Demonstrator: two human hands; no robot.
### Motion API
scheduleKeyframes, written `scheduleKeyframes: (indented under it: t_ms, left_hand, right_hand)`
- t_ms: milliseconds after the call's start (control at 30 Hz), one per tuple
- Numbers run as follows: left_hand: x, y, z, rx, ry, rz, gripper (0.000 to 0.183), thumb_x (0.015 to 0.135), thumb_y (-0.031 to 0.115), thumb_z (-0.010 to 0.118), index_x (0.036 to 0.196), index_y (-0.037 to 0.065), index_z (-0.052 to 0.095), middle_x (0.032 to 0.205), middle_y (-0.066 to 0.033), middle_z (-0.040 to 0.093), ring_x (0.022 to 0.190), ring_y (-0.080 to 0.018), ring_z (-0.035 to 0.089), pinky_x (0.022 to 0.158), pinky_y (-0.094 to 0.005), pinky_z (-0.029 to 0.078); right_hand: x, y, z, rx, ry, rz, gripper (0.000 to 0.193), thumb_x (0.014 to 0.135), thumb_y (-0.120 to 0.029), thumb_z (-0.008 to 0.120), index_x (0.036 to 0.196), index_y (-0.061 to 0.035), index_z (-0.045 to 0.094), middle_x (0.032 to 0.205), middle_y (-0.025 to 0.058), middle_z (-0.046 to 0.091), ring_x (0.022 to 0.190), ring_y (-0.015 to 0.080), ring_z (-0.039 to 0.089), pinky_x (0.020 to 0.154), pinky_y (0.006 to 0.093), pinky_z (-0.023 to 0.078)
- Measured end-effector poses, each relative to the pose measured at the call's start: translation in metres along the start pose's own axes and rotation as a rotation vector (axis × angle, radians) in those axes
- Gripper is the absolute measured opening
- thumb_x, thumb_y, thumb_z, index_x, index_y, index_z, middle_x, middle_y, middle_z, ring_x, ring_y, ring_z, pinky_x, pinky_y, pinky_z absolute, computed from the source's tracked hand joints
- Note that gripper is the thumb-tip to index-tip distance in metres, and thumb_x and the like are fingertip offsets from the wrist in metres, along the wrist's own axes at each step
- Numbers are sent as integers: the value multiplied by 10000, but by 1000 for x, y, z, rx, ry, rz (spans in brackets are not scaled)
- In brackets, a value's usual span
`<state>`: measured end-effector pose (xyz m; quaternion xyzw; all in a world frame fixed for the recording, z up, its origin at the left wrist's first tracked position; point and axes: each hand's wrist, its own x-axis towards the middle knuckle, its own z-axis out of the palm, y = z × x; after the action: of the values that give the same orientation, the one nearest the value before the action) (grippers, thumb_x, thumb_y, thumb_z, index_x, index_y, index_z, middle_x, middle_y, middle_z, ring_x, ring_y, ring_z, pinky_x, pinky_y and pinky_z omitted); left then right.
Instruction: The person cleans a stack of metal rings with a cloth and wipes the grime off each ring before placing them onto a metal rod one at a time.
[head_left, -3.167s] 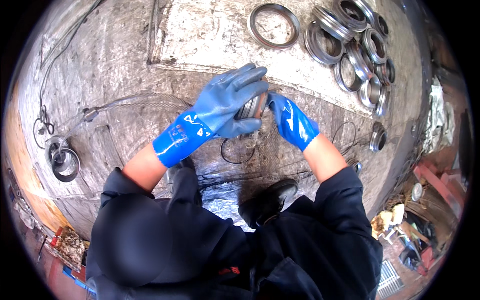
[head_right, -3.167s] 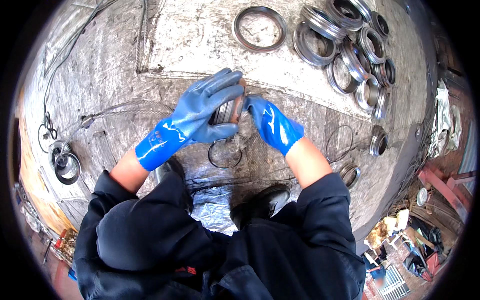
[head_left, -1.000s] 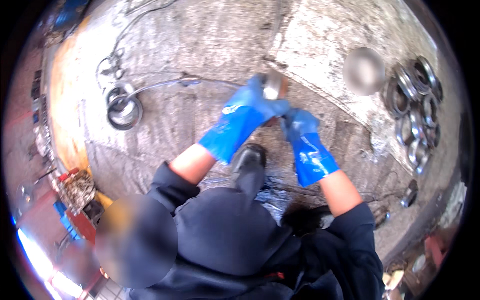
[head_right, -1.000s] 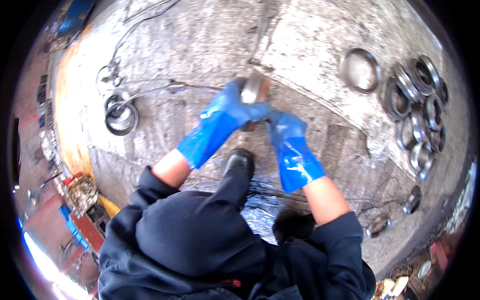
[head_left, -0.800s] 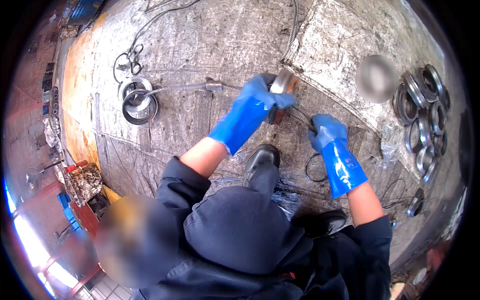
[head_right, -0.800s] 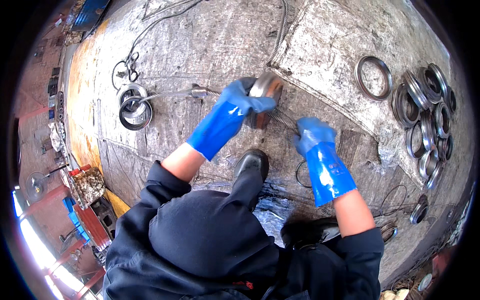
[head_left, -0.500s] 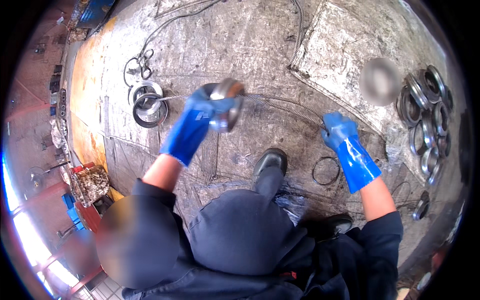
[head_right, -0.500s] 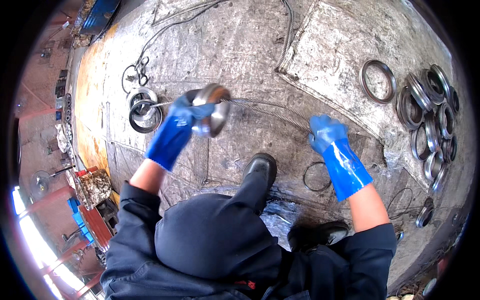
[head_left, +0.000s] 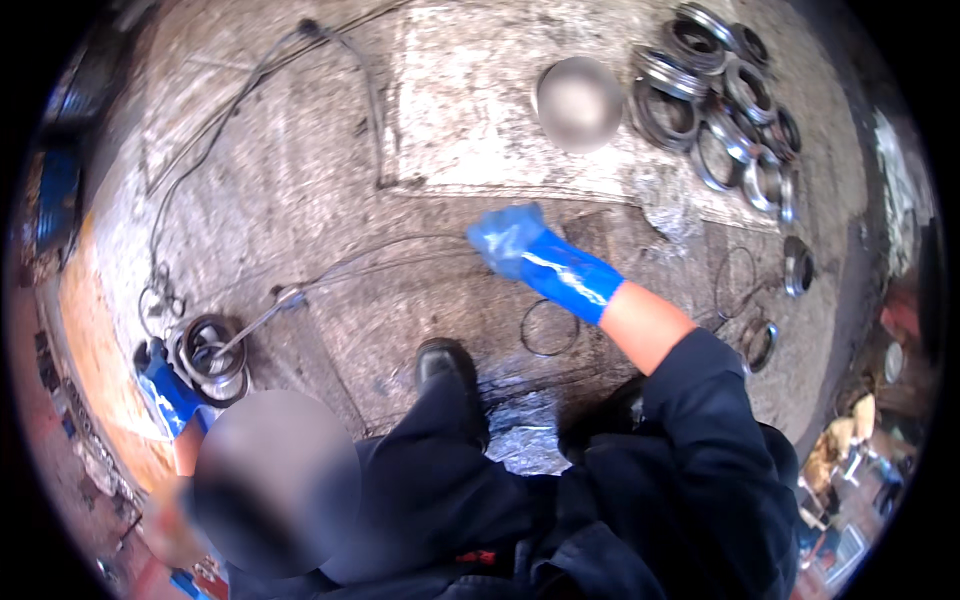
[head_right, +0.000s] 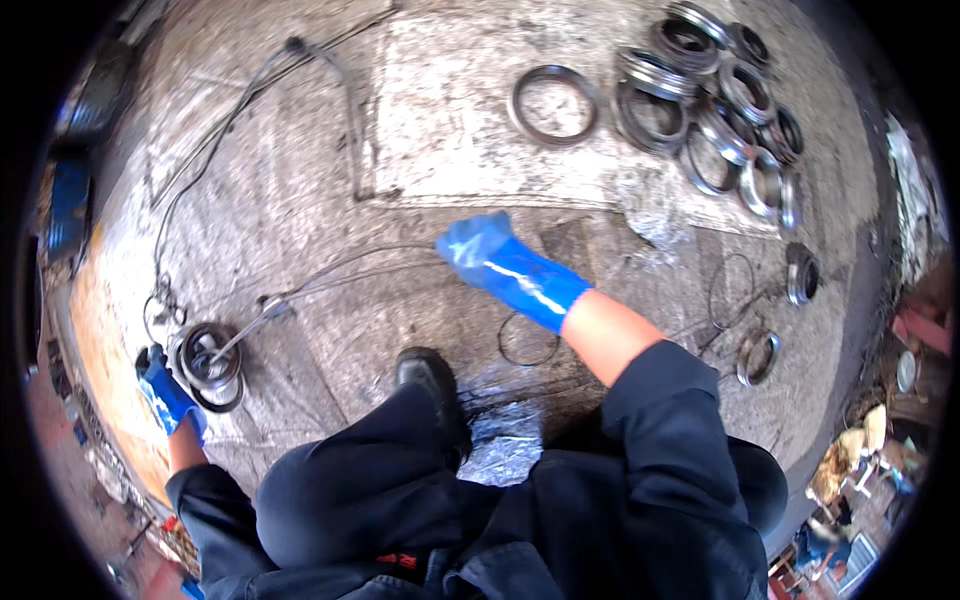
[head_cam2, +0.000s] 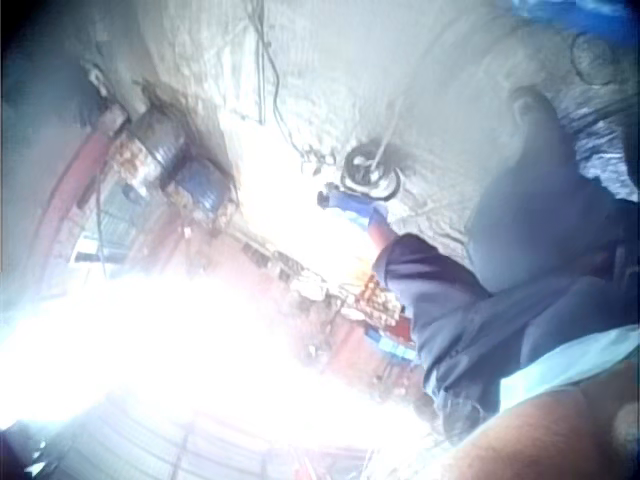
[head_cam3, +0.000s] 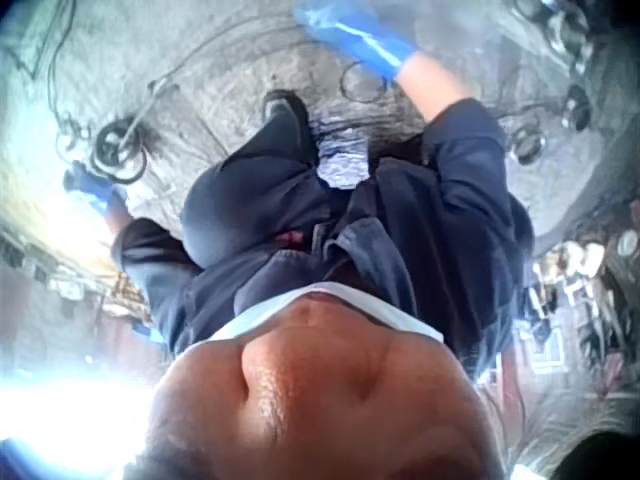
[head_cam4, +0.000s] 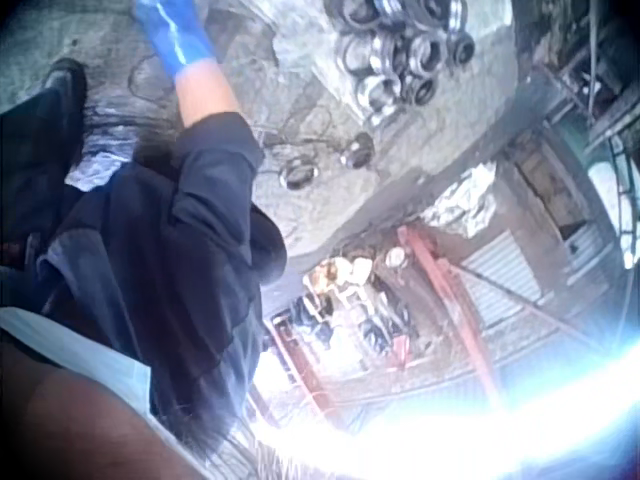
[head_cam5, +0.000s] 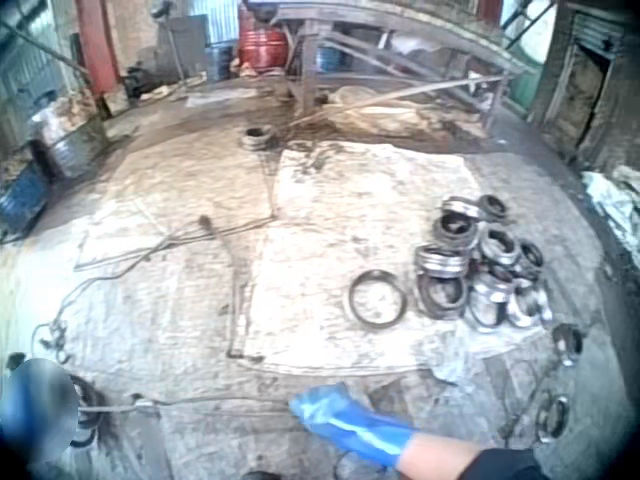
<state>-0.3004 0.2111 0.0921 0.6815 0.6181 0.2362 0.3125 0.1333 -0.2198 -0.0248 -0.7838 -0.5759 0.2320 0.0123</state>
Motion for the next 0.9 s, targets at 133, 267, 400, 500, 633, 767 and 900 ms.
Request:
scheduleKeyframes:
  t_ms: [133, 267, 400, 500, 633, 767, 900]
  left_hand:
    - [7, 74, 77, -124, -178, 232, 432, 952, 138, 721, 1354, 31, 607, 1131, -92, 728, 898, -135, 663, 758, -215, 502]
    - [-102, 143, 243, -951, -947, -164, 335, 1009, 74, 544, 1306, -77, 582, 1168, -240, 687, 986, -254, 700, 864, -280, 593]
    - [-191, 187, 306, -767, -1086, -724, 361, 940, -34, 619, 1300, -36, 586, 1113, -162, 723, 935, -184, 701, 796, -236, 575]
    - [-237, 188, 343, -479, -1294, -105, 349, 961, 114, 669, 1269, -36, 602, 1129, -143, 714, 978, -180, 689, 838, -249, 555]
    - [-232, 205, 364, -402, -1281, -192, 476, 932, 222, 730, 1321, -7, 578, 1134, -121, 699, 1021, -181, 671, 875, -294, 543]
    - [-226, 230, 375, -462, -1357, -347, 690, 995, 491, 604, 1476, 24, 442, 1374, -131, 632, 1245, -245, 610, 1038, -412, 465]
    - [-238, 208, 419, -846, -1622, -140, 702, 975, 548, 594, 1448, 46, 464, 1333, -138, 642, 1175, -286, 649, 1039, -451, 508]
  right_hand:
    - [28, -16, -27, -10, -384, 21, 408, 914, -247, 684, 1307, -144, 643, 1194, 98, 722, 1061, 310, 716, 837, 512, 574]
    - [-10, 44, -29, 365, -18, 142, 589, 848, -426, 786, 1329, -122, 633, 1271, 160, 673, 1224, 369, 614, 1058, 436, 495]
    - [5, 104, -55, -121, 473, 435, 426, 759, -319, 827, 1079, -79, 681, 1018, 133, 732, 915, 277, 725, 828, 411, 578]
    - [17, 151, -38, -337, 193, 470, 291, 833, -281, 744, 1061, -106, 698, 1029, 111, 739, 930, 266, 722, 821, 418, 562]
    - [37, 140, -77, -137, -161, 604, 240, 920, -227, 633, 1106, -93, 702, 1065, 117, 734, 945, 267, 720, 789, 453, 563]
    - [-3, 111, -71, 810, 73, 567, 224, 935, -88, 588, 1134, -52, 684, 1038, 130, 695, 894, 230, 682, 672, 362, 547]
    - [-53, 71, -19, 1535, 281, 414, 313, 910, -95, 674, 1217, -41, 643, 1067, 130, 669, 911, 214, 647, 711, 326, 545]
